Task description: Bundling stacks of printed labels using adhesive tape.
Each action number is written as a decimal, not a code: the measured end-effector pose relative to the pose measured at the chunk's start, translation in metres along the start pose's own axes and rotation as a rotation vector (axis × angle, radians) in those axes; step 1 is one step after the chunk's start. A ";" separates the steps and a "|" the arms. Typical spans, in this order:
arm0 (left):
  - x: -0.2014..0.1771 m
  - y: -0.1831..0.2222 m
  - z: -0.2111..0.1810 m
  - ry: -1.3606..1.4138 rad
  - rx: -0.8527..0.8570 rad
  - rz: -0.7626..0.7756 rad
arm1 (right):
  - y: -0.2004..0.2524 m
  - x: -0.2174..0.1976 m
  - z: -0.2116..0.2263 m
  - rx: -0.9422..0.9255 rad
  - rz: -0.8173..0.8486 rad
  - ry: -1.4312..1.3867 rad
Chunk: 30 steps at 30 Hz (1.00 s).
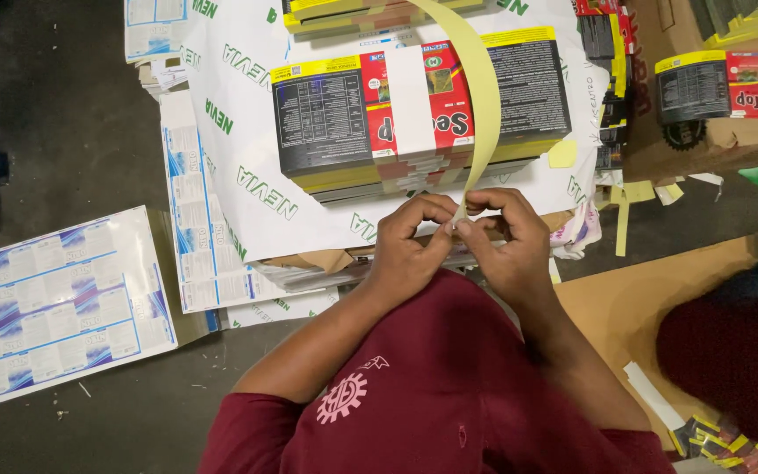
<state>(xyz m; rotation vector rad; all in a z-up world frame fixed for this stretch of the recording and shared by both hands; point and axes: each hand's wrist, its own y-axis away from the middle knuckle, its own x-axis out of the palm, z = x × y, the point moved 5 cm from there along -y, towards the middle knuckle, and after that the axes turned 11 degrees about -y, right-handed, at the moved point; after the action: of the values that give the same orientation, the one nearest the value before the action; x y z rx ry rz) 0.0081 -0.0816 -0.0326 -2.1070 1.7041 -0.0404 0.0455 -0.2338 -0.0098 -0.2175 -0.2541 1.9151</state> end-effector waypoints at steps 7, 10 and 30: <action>-0.004 -0.006 -0.016 0.180 -0.017 0.083 | 0.005 0.004 0.022 -0.116 -0.132 0.292; -0.003 -0.012 -0.016 0.098 -0.159 0.085 | 0.006 0.013 0.040 -0.283 -0.107 0.518; -0.032 -0.002 0.041 0.381 -0.315 0.134 | -0.045 -0.200 -0.091 -0.147 -0.645 -0.170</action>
<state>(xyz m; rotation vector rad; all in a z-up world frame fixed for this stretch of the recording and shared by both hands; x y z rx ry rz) 0.0140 -0.0386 -0.0609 -2.3147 2.1955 -0.1511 0.1805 -0.3994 -0.0785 -0.0557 -0.5124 1.2752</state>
